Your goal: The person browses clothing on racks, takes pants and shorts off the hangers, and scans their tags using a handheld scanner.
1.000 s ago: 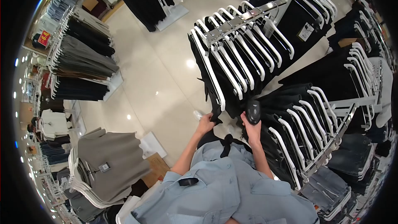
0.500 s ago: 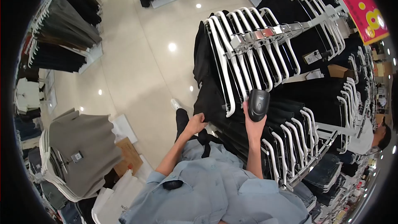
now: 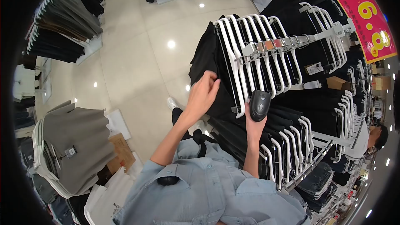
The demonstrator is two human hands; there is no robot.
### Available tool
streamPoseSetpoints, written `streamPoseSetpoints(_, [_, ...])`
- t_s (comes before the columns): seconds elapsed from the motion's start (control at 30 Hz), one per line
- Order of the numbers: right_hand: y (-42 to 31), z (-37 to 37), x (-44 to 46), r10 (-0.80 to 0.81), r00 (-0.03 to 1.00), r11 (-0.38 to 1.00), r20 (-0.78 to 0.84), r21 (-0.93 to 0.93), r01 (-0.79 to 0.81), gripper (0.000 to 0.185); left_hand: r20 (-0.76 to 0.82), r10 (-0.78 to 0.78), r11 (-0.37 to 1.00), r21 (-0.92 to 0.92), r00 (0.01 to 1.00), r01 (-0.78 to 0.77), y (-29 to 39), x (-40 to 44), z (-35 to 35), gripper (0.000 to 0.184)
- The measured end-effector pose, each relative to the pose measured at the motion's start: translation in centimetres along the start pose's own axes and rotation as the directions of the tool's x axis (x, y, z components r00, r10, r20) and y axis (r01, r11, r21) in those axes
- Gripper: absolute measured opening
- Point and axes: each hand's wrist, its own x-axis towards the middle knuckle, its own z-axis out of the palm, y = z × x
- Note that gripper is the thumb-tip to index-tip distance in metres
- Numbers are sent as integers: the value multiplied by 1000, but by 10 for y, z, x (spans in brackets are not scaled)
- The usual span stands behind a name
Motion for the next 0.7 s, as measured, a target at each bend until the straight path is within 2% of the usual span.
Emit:
streamPoseSetpoints(0.03, [1, -1, 0, 30, 999, 999, 27, -12, -30, 24, -43, 79, 996, -24, 996, -81, 11, 6, 1, 22])
streamPoseSetpoints(0.07, [1, -1, -1, 34, 999, 999, 24, -2, -34, 24, -39, 83, 996, -15, 996, -83, 19, 12, 3, 22])
streamPoseSetpoints(0.13, [1, 0, -1, 37, 999, 999, 30, 7, -37, 21, -131, 266, 964, 41, 955, -263, 31, 22, 9, 39])
streamPoseSetpoints(0.17, [2, 0, -1, 42, 999, 999, 21, 21, -42, 21, -119, 274, 962, 51, 954, -270, 33, 25, 12, 39])
streamPoseSetpoints(0.23, [4, -1, -2, 40, 999, 999, 22, -10, -40, 19, 4, 168, 985, 40, 986, -168, 35, 33, 18, 53])
streamPoseSetpoints(0.27, [5, -1, -3, 47, 999, 999, 8, 8, -47, 19, 52, 182, 983, -27, 982, -180, 29, 39, 23, 57])
streamPoseSetpoints(0.3, [6, -1, -5, 38, 999, 999, 4, 28, -38, 19, 68, 192, 981, -13, 979, -191, 30, 43, 24, 57])
streamPoseSetpoints(0.37, [9, -3, -8, 33, 999, 997, -15, 67, -32, 19, 241, 69, 997, -56, 968, -57, 35, 47, 24, 53])
streamPoseSetpoints(0.43, [12, -7, -10, 62, 998, 995, -19, 84, -60, 21, 245, 120, 993, -53, 962, -110, 28, 49, 31, 52])
streamPoseSetpoints(0.5, [11, -12, -16, 102, 994, 990, -35, 102, -98, 24, 251, 73, 967, -254, 965, -7, 24, 50, 35, 52])
streamPoseSetpoints(0.57, [12, -20, -21, 127, 992, 987, -15, 100, -125, 26, 242, 123, 970, -235, 962, -65, 13, 53, 41, 51])
streamPoseSetpoints(0.63, [34, -26, -27, 161, 987, 978, 9, 136, -161, 27, 139, 150, 965, -237, 979, -114, 12, 51, 45, 45])
streamPoseSetpoints(0.7, [48, -31, -38, 156, 988, 980, 22, 125, -157, 26, 124, 142, 960, -260, 982, -106, 16, 49, 47, 42])
